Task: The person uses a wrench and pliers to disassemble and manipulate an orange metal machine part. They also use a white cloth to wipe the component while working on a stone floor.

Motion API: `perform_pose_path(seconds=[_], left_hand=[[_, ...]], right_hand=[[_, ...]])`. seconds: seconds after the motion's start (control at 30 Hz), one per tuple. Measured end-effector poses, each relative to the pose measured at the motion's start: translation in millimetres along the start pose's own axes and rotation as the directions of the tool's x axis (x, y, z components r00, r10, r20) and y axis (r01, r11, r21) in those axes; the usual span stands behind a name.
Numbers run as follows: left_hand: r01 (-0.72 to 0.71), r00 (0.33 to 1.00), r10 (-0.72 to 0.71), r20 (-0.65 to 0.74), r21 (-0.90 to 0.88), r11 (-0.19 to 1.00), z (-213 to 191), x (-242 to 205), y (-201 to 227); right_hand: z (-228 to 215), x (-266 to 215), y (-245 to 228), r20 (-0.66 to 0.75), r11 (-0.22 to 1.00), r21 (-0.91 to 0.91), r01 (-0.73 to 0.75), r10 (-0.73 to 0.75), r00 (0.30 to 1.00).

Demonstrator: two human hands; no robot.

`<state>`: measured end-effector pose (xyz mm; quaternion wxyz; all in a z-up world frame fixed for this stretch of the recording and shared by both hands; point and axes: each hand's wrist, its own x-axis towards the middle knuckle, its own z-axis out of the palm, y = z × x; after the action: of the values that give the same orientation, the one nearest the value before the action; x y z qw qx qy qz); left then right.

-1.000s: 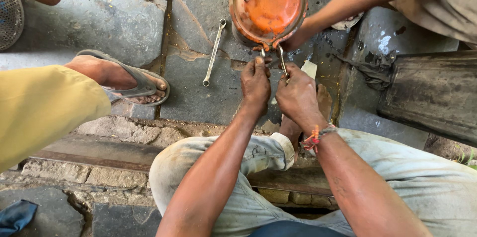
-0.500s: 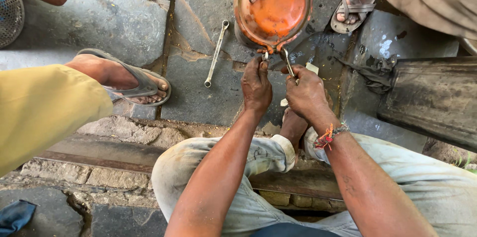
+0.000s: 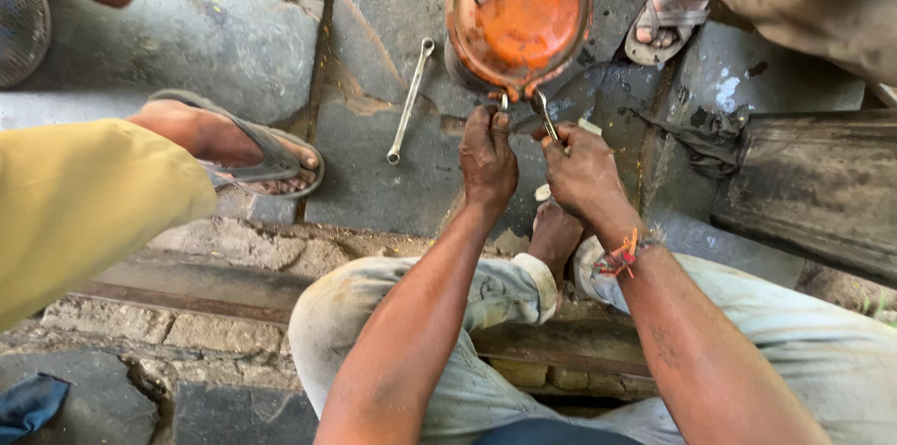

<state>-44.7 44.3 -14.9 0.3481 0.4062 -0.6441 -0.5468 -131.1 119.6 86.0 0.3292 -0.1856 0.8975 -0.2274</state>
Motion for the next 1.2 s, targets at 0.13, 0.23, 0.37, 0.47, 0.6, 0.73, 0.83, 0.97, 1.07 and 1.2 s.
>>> perform_pose_path(seconds=[0.13,0.23,0.37,0.47,0.6,0.73,0.83,0.97,1.07,1.2], left_hand=[[0.122,0.992,-0.12,0.037,-0.052,0.991,3.8,3.5,1.7],[0.171,0.985,-0.167,0.054,-0.102,0.98,6.0,3.3,0.3],[0.192,0.979,-0.182,0.093,-0.113,0.975,5.3,3.6,-5.0],[0.304,0.948,-0.283,0.147,-0.153,0.94,6.1,3.1,-6.7],[0.284,0.955,-0.265,0.131,-0.166,0.944,4.3,2.2,-6.9],[0.253,0.964,-0.243,0.108,-0.092,0.963,2.5,3.2,-2.3],[0.277,0.957,-0.26,0.125,-0.138,0.951,2.6,1.7,-1.9],[0.294,0.953,-0.279,0.12,-0.138,0.946,4.7,-1.1,-5.8],[0.26,0.964,-0.244,0.104,-0.175,0.95,7.3,0.9,-8.3],[0.28,0.959,-0.264,0.105,-0.191,0.941,10.5,-1.3,-11.3]], right_hand=[[5.0,6.8,9.5,-0.037,0.998,-0.002,0.057,-0.057,0.998],[10.5,9.9,27.3,-0.078,0.98,-0.017,0.199,-0.2,0.977],[14.4,8.4,55.3,0.058,0.874,0.451,-0.182,0.175,0.983],[15.6,4.7,68.5,0.085,0.823,0.547,-0.152,0.126,0.988],[16.5,2.0,65.0,0.125,0.84,0.505,-0.2,0.158,0.979],[1.3,3.7,36.7,-0.11,0.949,-0.177,0.26,-0.282,0.953],[-17.4,3.5,9.1,-0.084,0.889,-0.369,0.272,-0.324,0.942],[-34.7,1.3,-22.4,0.085,0.862,-0.446,0.241,-0.227,0.97],[-38.2,-0.2,-35.9,0.094,0.836,-0.497,0.233,-0.215,0.972],[-37.8,9.9,-37.6,0.084,0.864,-0.473,0.174,-0.153,0.985]])
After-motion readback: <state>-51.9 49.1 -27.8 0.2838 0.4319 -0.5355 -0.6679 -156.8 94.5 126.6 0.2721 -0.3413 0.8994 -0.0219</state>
